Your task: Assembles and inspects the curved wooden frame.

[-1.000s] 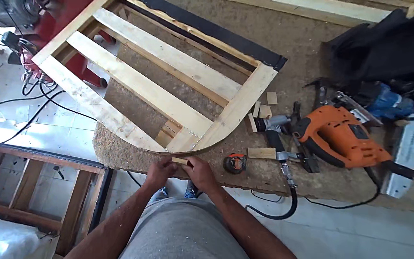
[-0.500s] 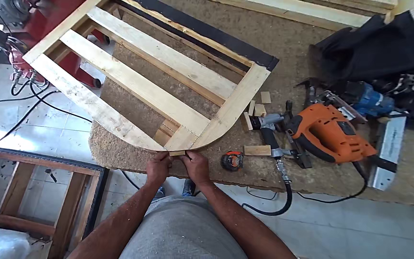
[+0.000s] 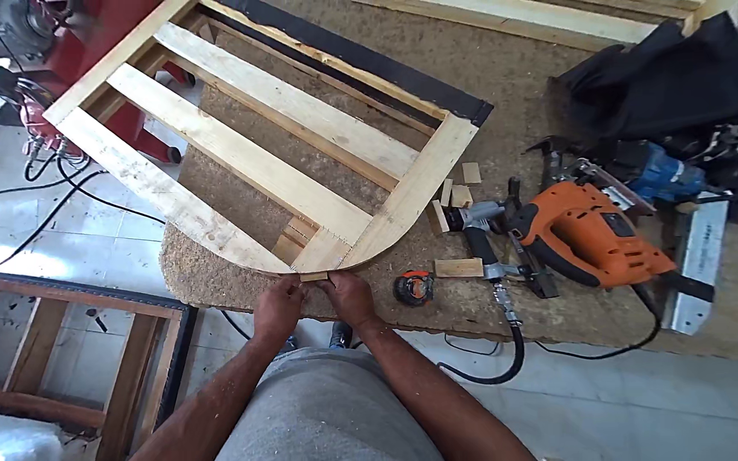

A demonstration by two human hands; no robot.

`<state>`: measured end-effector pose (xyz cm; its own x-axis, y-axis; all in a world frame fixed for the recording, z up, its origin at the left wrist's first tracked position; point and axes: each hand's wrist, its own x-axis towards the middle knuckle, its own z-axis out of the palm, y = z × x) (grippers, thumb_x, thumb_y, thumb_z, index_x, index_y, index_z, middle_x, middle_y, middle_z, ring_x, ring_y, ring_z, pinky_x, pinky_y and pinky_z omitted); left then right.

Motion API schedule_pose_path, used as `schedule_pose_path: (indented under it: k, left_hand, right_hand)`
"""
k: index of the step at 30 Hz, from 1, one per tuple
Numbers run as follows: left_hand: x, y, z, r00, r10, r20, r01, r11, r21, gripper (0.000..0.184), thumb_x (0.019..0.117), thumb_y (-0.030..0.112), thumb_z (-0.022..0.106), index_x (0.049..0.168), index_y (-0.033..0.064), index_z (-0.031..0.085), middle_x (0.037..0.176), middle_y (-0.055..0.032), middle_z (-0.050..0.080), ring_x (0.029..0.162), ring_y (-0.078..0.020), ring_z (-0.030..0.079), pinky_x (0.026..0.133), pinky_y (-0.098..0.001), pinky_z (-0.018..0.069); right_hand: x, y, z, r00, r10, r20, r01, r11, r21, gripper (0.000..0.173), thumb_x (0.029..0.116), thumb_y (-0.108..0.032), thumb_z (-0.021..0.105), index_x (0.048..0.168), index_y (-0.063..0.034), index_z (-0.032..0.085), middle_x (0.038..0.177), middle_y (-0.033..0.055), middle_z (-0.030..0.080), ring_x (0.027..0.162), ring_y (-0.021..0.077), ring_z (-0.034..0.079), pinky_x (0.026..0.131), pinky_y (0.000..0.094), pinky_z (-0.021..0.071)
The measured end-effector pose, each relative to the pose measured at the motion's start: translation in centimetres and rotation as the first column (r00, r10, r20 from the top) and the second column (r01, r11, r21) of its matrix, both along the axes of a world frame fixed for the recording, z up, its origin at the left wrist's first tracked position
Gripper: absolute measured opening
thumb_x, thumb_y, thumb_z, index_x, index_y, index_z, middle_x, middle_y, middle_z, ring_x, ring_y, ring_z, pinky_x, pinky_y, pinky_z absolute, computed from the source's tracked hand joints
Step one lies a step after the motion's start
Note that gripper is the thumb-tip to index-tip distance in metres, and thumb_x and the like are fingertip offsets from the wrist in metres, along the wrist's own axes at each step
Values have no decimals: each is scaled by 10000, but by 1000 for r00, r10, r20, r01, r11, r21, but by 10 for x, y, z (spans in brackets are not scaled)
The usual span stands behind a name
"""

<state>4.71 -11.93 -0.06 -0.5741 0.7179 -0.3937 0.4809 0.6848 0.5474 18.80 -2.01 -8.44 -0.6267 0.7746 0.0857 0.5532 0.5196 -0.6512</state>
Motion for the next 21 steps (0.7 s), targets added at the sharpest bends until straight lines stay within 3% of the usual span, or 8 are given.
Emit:
schedule_pose_path:
  k: [3, 5, 7, 8, 9, 11, 18, 21]
  left_hand:
    - [-12, -2, 26, 900, -220, -376, 306, 934, 186, 293, 936, 343, 741, 1167, 164, 762, 1089, -52, 748, 1083, -265, 678, 953, -525, 544]
    - [-29, 19, 33, 803, -373, -464, 465, 880, 97, 606, 844, 464, 813, 1328, 131, 664, 1261, -131, 672, 1255, -350, 581, 1070, -569, 455]
    - [-36, 47, 33, 745, -548, -380, 531, 832, -159, 906, 810, 549, 814, 1511, 88, 473, 1342, -176, 631, 1332, -353, 543, 1205, -585, 302]
    - [-38, 60, 30, 724, -613, -315, 548, 789, -276, 962, 810, 569, 801, 1537, 68, 418, 1272, -169, 672, 1266, -330, 601, 1200, -573, 318]
    - [-38, 71, 28, 718, -648, -255, 553, 753, -357, 956, 804, 576, 799, 1515, 57, 424, 1164, -154, 712, 1163, -315, 660, 1146, -559, 395]
    - [-36, 85, 28, 747, -646, -157, 534, 724, -437, 841, 785, 545, 825, 1380, 52, 494, 1024, -168, 717, 1017, -359, 697, 963, -588, 520]
    - [-30, 103, 30, 817, -574, -53, 472, 719, -511, 869, 725, 457, 904, 1340, 38, 456, 1068, -202, 683, 1019, -398, 686, 876, -636, 542]
    - [-33, 102, 27, 811, -583, -56, 479, 715, -509, 864, 727, 499, 893, 1325, 49, 461, 1045, -185, 686, 991, -387, 691, 848, -628, 552]
  right_hand:
    - [1, -2, 8, 999, 1, 42, -2, 1000, 21, 254, 986, -335, 700, 942, -89, 749, 913, 99, 744, 857, 277, 738, 736, 514, 609]
    - [1, -3, 10, 998, 5, 55, -7, 999, 36, 257, 989, -337, 694, 962, -88, 750, 930, 105, 747, 882, 283, 739, 753, 512, 610]
    - [-1, -1, 3, 1000, 4, 31, -5, 999, 31, 278, 995, -349, 676, 959, -83, 749, 945, 100, 751, 910, 269, 741, 789, 500, 610]
    - [-2, 0, -1, 1000, 3, 4, -3, 999, 36, 269, 994, -340, 674, 964, -84, 752, 951, 95, 754, 912, 262, 743, 795, 495, 614]
    - [-2, 1, -4, 1000, 2, -13, -2, 999, 39, 252, 991, -326, 676, 974, -87, 756, 961, 93, 758, 918, 259, 745, 798, 493, 615]
    - [-2, 1, -6, 1000, 2, -11, -1, 999, 41, 232, 991, -316, 672, 987, -101, 757, 974, 84, 758, 927, 250, 744, 798, 487, 615]
    - [-1, 2, -2, 1000, 13, -24, -13, 1000, -5, 291, 1011, -395, 633, 981, -133, 757, 972, 59, 761, 920, 236, 742, 789, 491, 607]
    - [0, 4, -3, 999, 16, -48, -17, 1000, -21, 311, 1009, -415, 623, 954, -135, 747, 932, 57, 754, 883, 235, 740, 756, 496, 603]
